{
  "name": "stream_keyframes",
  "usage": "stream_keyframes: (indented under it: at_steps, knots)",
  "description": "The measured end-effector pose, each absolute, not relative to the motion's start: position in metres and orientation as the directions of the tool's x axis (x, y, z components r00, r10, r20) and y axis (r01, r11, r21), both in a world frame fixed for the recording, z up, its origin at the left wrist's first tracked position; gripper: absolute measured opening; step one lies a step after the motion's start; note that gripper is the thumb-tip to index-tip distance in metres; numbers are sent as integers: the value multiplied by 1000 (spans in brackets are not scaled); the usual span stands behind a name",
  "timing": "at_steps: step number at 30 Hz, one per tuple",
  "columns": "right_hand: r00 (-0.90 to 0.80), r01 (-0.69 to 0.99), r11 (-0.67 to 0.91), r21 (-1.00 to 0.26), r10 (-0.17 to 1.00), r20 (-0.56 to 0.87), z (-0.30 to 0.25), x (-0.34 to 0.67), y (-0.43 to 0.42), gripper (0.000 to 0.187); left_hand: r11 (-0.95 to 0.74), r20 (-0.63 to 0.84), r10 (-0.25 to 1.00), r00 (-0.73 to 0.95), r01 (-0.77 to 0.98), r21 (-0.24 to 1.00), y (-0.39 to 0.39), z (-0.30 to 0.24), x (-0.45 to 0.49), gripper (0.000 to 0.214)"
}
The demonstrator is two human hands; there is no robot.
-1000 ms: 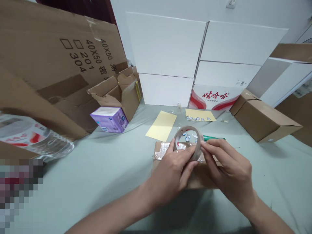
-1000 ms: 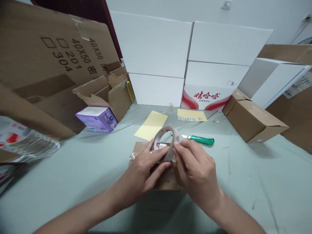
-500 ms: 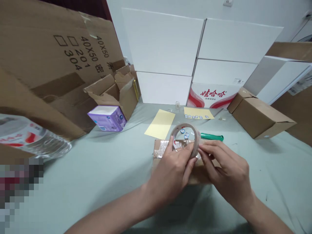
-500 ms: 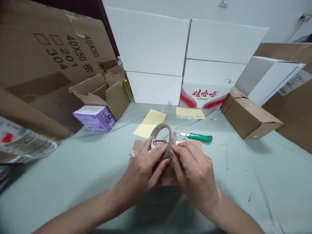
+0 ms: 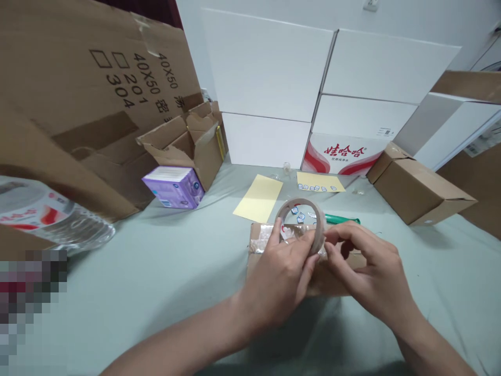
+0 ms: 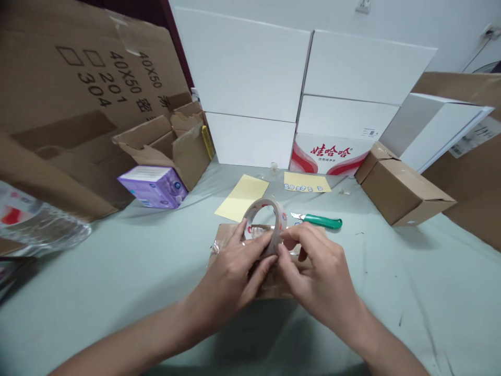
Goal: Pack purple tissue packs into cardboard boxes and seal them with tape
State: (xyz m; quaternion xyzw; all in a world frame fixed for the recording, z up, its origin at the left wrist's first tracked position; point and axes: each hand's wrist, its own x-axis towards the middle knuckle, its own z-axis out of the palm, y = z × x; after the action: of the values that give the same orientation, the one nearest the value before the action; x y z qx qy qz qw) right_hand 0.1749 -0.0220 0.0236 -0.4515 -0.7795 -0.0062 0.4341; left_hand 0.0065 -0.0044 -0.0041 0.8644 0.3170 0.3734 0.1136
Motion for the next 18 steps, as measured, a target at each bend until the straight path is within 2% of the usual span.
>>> stream_keyframes:
  at_steps: [8,14,18]
  knots:
    - [-266,701,578,-419,756,598,30,182,-22,13,-785,574,619,537,440,435,-4,-3,5,37]
    - [-341,673,641,-368,711,615,33,183,-17,17,-795,599,606,524,416,441,-3,-3,4,35]
    - [-256,634,613,-471,741,620,31,185,-12,22,-770,563,634,531,364,524,-2,-1,2,36]
